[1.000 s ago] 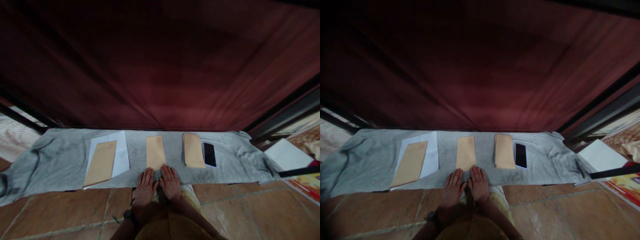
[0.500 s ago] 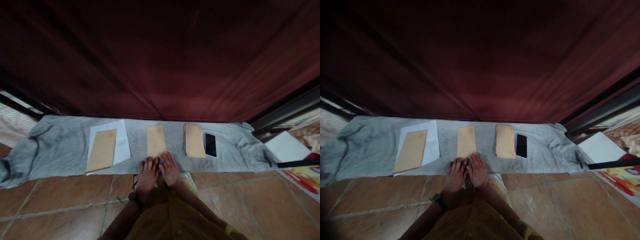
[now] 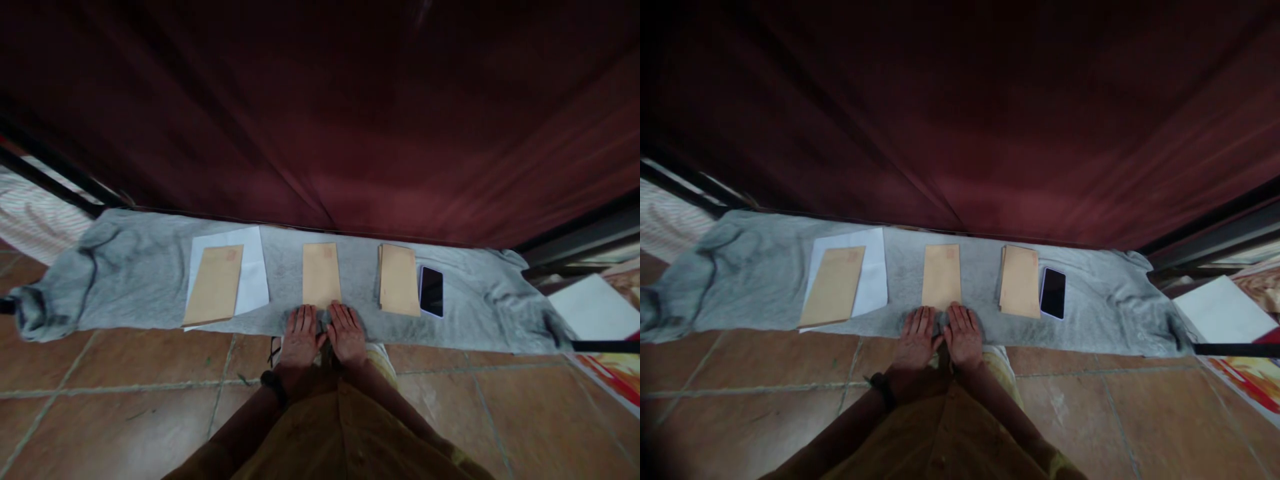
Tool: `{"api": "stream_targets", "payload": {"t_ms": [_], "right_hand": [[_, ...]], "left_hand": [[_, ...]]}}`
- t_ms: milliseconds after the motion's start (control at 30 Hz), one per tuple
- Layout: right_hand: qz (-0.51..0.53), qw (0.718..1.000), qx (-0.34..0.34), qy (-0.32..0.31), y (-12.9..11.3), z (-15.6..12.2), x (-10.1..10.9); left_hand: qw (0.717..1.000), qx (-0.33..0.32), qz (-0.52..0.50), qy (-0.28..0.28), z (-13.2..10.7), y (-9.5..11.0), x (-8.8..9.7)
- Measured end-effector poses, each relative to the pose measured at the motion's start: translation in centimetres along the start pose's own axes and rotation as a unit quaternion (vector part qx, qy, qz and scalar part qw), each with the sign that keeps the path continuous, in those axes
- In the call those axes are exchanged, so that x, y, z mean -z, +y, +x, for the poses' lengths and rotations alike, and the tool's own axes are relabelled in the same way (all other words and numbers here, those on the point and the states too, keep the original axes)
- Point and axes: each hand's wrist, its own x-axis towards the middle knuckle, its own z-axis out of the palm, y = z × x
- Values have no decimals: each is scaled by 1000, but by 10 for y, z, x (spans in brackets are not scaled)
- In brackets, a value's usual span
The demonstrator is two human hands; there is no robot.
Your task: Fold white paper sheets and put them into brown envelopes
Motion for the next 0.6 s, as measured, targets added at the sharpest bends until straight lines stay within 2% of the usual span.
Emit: {"api": "stream_targets", "payload": {"t_ms": [267, 467, 600], "right_hand": [[-6, 1000, 10, -22, 5, 0, 0], [-7, 999, 18, -32, 7, -1, 3], [-3, 999, 21, -35, 8, -1, 7]], "left_hand": [[996, -76, -45, -19, 3, 12, -3], [988, -128, -34, -84, 6, 0, -3], [984, -139, -16, -108, 9, -6, 0]]}}
